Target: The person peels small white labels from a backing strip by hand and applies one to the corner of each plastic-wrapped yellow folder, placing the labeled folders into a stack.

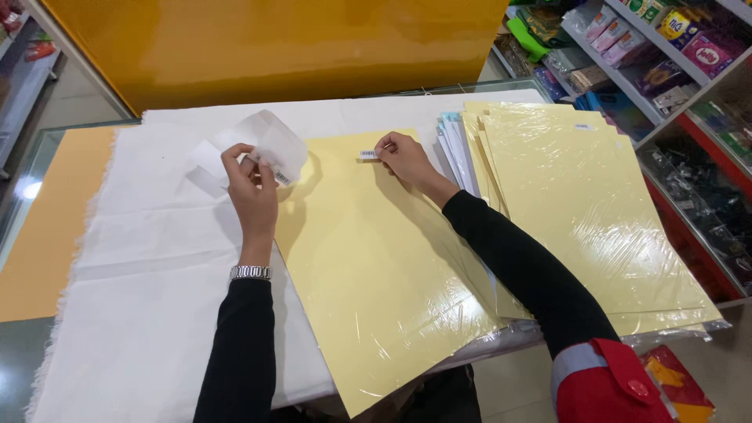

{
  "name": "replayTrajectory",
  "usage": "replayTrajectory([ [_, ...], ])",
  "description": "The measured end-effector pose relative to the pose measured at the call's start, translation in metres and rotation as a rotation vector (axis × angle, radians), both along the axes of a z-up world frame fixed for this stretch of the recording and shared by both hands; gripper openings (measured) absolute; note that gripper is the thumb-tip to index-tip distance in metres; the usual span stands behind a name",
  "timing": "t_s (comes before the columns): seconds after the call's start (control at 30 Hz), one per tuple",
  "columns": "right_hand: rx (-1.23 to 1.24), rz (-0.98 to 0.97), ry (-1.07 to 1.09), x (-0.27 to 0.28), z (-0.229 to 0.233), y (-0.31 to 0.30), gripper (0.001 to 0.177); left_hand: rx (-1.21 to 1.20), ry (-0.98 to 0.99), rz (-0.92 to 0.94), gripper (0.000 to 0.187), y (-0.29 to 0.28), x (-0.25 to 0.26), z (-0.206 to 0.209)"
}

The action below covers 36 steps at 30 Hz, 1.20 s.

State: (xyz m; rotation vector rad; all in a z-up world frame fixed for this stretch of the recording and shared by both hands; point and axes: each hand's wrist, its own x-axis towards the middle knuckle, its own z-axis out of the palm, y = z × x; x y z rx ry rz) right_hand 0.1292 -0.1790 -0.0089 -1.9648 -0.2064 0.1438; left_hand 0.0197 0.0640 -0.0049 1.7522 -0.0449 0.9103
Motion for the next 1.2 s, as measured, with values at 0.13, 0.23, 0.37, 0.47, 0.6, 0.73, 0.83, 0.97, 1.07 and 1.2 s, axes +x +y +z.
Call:
replayTrajectory([
  [0.13,0.06,-0.002,-0.035,-0.003,0.003,0.002,0.012,0.041,-0.066,0.075,0.031,0.006,-0.001,0.001],
  [0.23,0.091,0.02,-0.066,-0.001,0.001,0.003,0.015,0.052,-0.107,0.185,0.019,0.017,0.003,-0.006],
  [0.37,-0.111,-0.005,-0.112,-0.006,0.007,0.003,0.013,-0.077,-0.103,0.253,0.014,0.003,-0.008,0.011],
  [0.47,-0.26,0.059,-0.209,-0.006,0.002,0.006,0.012,-0.094,-0.08,0.266,0.019,0.005,-0.005,0.006],
  [0.6,-0.348,0.145,-0.232,-0.019,0.013,0.01,0.011,0.004,0.009,0.29,0.032,0.003,-0.002,0.005],
  [0.73,-0.379,0.148,-0.207,-0.019,0.012,0.01,0.013,-0.048,0.121,0.149,0.028,-0.01,-0.009,0.011],
  [0.83,-0.401,0.146,-0.193,-0.018,0.012,0.01,0.013,-0.018,0.239,0.048,0.02,-0.009,-0.008,0.006],
  [0.97,-0.407,0.141,-0.211,-0.021,0.017,0.011,0.013,0.243,0.399,0.089,0.018,0.001,0.001,-0.014],
  [1.07,-0.428,0.15,-0.232,-0.026,0.023,0.013,0.012,0.274,0.412,0.081,0.018,0.004,0.001,-0.016],
  [1.2,-0.519,0.153,-0.353,-0.042,0.034,0.017,0.013,0.263,0.455,0.076,0.016,-0.001,-0.004,-0.008],
])
